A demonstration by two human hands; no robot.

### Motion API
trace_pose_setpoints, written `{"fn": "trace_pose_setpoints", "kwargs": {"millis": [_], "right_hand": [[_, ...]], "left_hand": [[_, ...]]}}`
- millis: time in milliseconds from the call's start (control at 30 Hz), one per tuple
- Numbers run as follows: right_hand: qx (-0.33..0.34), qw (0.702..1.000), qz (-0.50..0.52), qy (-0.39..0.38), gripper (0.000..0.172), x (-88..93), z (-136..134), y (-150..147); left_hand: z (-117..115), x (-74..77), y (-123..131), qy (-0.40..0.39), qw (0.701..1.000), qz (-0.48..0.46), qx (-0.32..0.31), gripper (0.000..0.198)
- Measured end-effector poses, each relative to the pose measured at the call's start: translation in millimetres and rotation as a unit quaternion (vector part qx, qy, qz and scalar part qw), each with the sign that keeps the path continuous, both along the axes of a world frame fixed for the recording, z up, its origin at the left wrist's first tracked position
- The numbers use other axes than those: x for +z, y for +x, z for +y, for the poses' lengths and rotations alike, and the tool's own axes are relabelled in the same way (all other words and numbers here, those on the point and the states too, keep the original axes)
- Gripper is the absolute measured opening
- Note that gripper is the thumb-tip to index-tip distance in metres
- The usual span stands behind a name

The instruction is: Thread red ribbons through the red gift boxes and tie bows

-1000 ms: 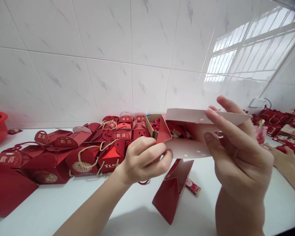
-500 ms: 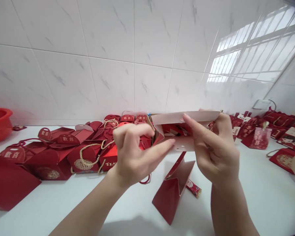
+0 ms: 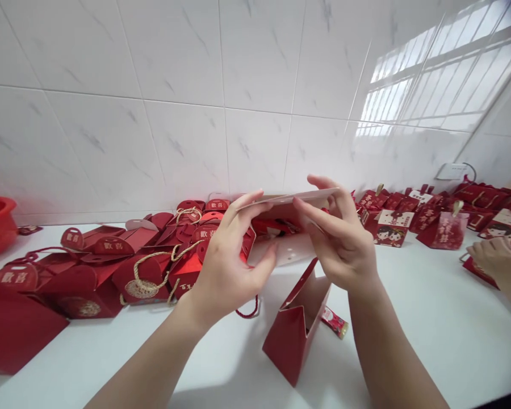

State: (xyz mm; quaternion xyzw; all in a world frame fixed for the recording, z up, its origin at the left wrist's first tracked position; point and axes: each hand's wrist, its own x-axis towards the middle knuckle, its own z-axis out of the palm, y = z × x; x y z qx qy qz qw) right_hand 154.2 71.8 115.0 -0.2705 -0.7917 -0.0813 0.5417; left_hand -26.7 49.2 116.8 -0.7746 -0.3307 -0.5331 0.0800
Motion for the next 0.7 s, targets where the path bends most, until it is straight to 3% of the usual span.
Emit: {"fn": "trace_pose_setpoints", "kwargs": {"millis": [100,167,233,300,400,500,700], "right_hand": [[-0.060,0.998,0.009,0.001,0.043,-0.6,0.5,-2.6],[-0.092,0.993,0.055,0.041,0.032,0.5,-5.4,-3.5],[-0.065,0.989,0.098,0.092,0.021,2.6,-14.6,-3.8],[0.009,0.992,0.073,0.099,0.017,5.4,-23.6,-4.8],[0.066,0.995,-0.068,-0.008,0.022,8.9,-31.6,-8.8],[0.027,0.982,-0.155,-0.108,0.028,10.4,-34.4,-13.8],[0.001,0.970,-0.193,-0.148,0.032,8.2,-38.1,-19.7]], "left_hand": [[1.4,0.4,-1.3,-0.012,1.000,-0.009,0.015,0.048],[3.5,-0.4,-2.5,-0.021,0.999,-0.006,0.033,0.049],[5.7,-1.7,-3.3,-0.027,0.998,0.005,0.049,0.051],[6.7,-3.2,-3.1,-0.017,0.998,0.021,0.062,0.050],[4.7,-5.8,-0.7,0.024,0.995,0.065,0.067,0.048],[-1.7,-7.8,4.0,0.071,0.990,0.110,0.057,0.050],[-16.0,-9.5,14.7,0.095,0.985,0.143,0.035,0.054]]}}
